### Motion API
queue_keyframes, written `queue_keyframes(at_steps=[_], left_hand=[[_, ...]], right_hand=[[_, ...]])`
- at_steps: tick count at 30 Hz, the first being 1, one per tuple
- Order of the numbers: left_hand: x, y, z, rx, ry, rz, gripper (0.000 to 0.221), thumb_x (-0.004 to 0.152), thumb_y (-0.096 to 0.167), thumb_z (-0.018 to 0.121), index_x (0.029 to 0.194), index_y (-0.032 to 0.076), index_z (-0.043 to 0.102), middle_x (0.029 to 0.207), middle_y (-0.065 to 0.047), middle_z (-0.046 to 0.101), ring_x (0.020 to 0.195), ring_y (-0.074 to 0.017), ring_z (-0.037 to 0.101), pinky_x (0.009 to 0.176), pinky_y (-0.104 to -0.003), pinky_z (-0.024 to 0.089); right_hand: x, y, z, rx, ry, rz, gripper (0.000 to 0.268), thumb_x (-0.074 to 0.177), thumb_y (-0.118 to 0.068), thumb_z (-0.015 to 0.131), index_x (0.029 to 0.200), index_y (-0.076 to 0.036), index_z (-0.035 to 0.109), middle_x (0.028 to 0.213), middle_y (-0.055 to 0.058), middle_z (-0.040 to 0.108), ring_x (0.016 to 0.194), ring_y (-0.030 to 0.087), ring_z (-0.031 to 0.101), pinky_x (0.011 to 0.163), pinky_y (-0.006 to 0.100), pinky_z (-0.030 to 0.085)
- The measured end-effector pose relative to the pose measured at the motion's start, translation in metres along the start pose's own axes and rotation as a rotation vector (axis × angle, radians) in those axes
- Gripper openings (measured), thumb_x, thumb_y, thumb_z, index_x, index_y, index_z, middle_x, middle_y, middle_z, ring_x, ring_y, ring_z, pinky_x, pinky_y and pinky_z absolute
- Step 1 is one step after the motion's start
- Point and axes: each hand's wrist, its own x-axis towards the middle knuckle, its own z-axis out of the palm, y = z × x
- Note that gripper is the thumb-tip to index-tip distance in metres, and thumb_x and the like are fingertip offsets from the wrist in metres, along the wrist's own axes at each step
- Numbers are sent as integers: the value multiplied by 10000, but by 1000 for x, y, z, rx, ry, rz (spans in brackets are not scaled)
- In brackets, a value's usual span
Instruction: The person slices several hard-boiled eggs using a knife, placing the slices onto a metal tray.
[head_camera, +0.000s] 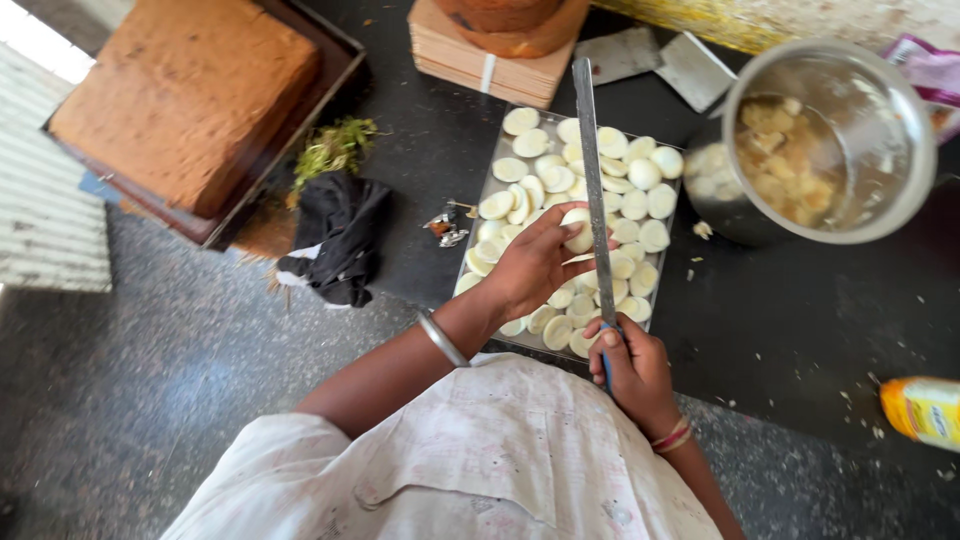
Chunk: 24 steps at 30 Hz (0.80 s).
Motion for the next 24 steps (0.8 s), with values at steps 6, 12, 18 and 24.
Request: queue_keyframes(at_steps=[6,12,18,24], left_hand=[[-8,-15,10,178,-113,-12,364,1104,154,416,1467,133,406,1307,-78,576,1227,-204,546,1057,-406,472],[-6,-26,21,125,-137,-42,357,1083,155,369,1438,122,357,1313,-119,567,1263,-266,579,1078,-400,466],[4,-30,16,224,-124,-25,345,1058,170,330,1401,138,342,1301,-159,584,1191,-306,624,1064,-435,472],[9,-32,3,184,-130,75,339,1088,147,351,1414,61,382,1293,-176,577,1223,-315,611,1122,-475,469]], right_hand=[[-8,-2,-9,28,43,-16,343,1072,-306,463,1013,-10,627,625,12,576,540,61,512,515,237,441],[-9,-2,-12,26,74,-25,367,1073,-332,445,998,-20,623,616,12,571,527,68,511,507,241,440],[-6,4,-15,27,33,-76,358,1076,-329,455,998,-19,617,608,17,572,536,73,517,518,245,438],[-11,8,-14,-45,12,-18,350,1065,-327,463,971,-34,630,598,24,605,531,76,555,520,245,466]])
